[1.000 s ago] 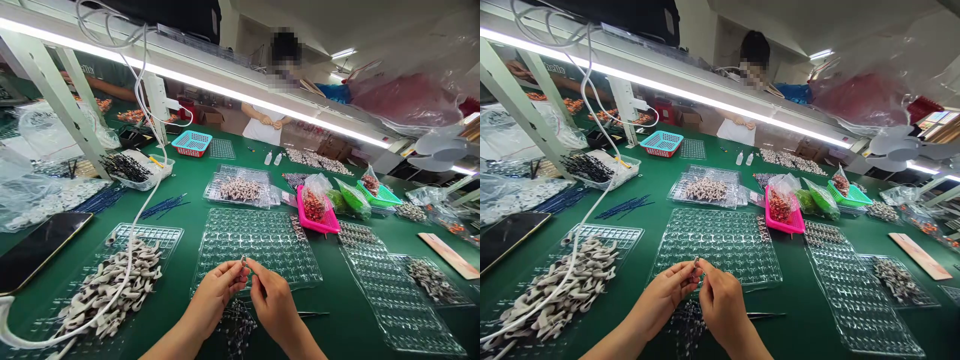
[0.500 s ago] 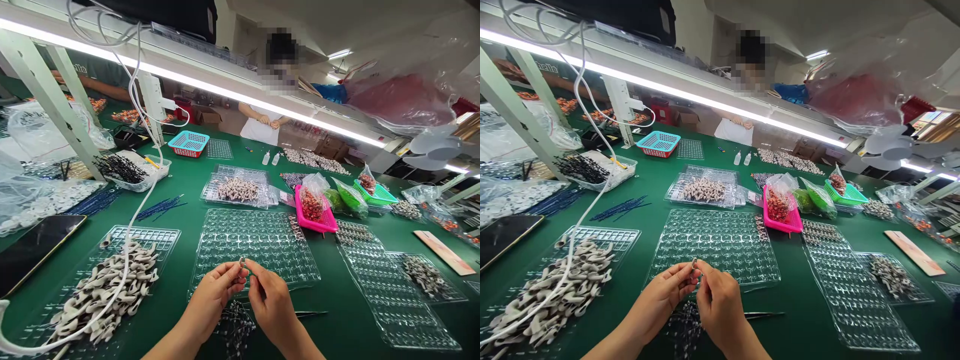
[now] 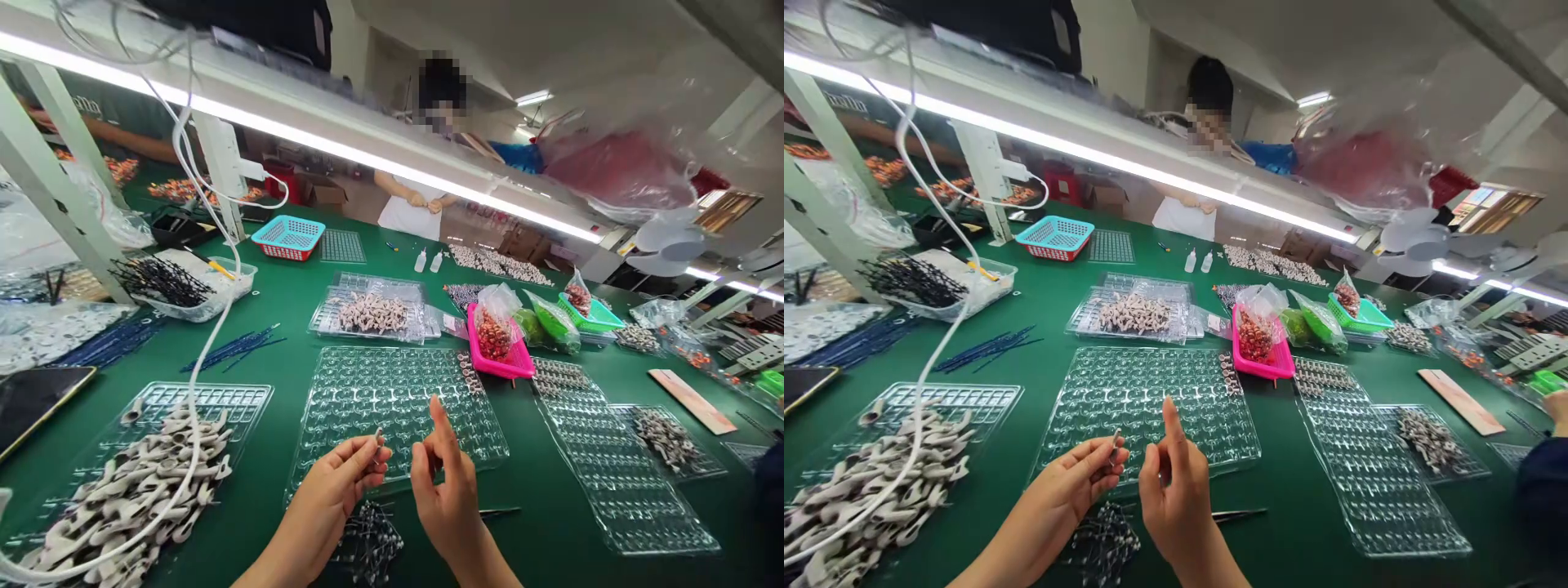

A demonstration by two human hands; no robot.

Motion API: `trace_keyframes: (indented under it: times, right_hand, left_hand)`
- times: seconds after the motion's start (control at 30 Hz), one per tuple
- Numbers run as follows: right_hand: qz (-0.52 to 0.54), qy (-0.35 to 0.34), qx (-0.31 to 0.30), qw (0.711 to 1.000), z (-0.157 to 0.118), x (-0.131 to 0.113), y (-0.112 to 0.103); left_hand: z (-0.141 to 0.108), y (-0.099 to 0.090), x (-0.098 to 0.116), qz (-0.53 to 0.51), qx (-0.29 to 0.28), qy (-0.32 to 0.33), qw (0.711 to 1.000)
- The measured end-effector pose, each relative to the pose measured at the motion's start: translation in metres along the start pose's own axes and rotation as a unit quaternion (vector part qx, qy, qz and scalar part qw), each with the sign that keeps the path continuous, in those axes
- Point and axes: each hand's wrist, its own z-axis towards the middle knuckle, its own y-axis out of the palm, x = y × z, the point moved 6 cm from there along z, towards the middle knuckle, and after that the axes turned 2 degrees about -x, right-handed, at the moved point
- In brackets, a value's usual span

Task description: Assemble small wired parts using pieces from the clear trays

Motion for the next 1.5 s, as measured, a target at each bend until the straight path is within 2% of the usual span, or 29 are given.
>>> trace_keyframes:
  times: [0.2, 0.4, 0.53, 0.63, 0.8, 0.93, 1.03, 1.17, 1.3, 1.5]
  right_hand:
    - [0.025, -0.043, -0.014, 0.999, 0.002, -0.008, 0.003]
    - [0.06, -0.032, 0.0, 0.998, 0.004, 0.0, 0.008]
    - [0.08, -0.004, -0.022, 0.997, 0.004, 0.002, 0.01]
    - [0.093, 0.034, -0.055, 0.994, 0.007, -0.001, 0.0]
    - [0.083, 0.086, -0.072, 0.99, -0.008, -0.014, -0.037]
    - [0.127, 0.134, -0.043, 0.982, -0.042, -0.01, -0.048]
    - [0.182, 0.189, -0.028, 0.965, -0.07, 0.003, -0.038]
    - [0.209, 0.198, -0.015, 0.958, -0.09, 0.013, -0.024]
    - [0.211, 0.188, -0.002, 0.959, -0.094, 0.015, -0.018]
    - [0.194, 0.161, 0.009, 0.968, -0.095, 0.014, -0.018]
  left_hand:
    - [0.002, 0.001, -0.001, 0.01, -0.005, 0.029, 1.0]
    - [0.01, 0.0, 0.0, 0.078, -0.007, 0.091, 0.993]
    - [0.005, 0.001, 0.01, 0.136, 0.023, 0.141, 0.98]
    - [-0.002, 0.007, 0.016, 0.169, 0.021, 0.151, 0.974]
    - [-0.016, 0.016, 0.019, 0.237, -0.006, 0.16, 0.958]
    - [-0.025, 0.027, 0.01, 0.336, -0.068, 0.189, 0.92]
    - [-0.031, 0.038, 0.003, 0.406, -0.134, 0.257, 0.867]
    - [-0.037, 0.045, -0.003, 0.441, -0.177, 0.333, 0.814]
    - [-0.039, 0.047, -0.004, 0.444, -0.19, 0.366, 0.795]
    - [-0.04, 0.05, -0.004, 0.455, -0.199, 0.38, 0.781]
